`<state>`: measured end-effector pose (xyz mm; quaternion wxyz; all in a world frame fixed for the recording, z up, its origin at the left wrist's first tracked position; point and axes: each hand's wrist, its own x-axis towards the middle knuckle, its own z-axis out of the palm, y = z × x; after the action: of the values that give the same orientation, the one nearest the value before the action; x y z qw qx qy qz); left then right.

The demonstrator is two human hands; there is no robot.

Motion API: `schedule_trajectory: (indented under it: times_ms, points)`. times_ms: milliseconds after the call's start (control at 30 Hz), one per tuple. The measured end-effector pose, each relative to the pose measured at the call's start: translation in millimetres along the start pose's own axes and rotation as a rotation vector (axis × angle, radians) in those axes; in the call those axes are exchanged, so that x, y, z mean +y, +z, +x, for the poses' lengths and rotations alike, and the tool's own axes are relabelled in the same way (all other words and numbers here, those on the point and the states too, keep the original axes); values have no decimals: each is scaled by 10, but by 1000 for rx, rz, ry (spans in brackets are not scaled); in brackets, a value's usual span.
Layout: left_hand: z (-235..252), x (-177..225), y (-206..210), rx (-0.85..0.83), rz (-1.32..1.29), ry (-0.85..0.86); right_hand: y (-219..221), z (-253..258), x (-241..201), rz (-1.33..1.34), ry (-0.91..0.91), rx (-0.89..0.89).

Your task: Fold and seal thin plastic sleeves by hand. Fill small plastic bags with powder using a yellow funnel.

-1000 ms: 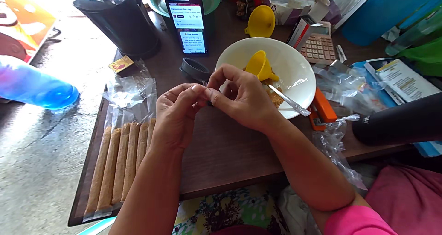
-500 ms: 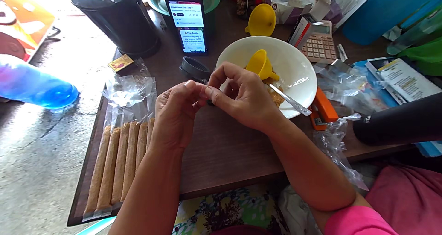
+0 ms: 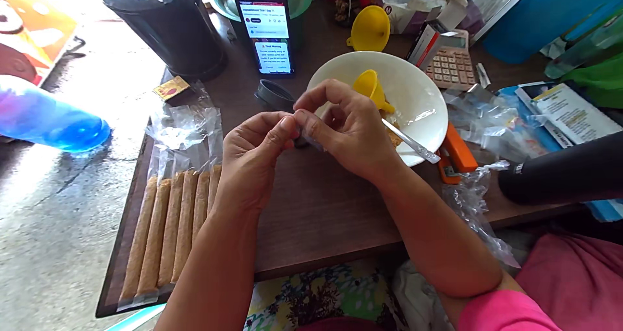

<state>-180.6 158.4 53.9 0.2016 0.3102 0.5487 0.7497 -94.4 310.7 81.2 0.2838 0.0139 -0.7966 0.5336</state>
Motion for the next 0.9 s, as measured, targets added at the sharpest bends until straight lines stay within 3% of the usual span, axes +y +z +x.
schedule_trajectory:
  times_ms: [367,900]
  points:
    - [3,14,3,48,77,95,-3,2,19,25,-12,-17]
    - [25,-29,-11,-58,55,169,-20,7,16,6,-99,-60]
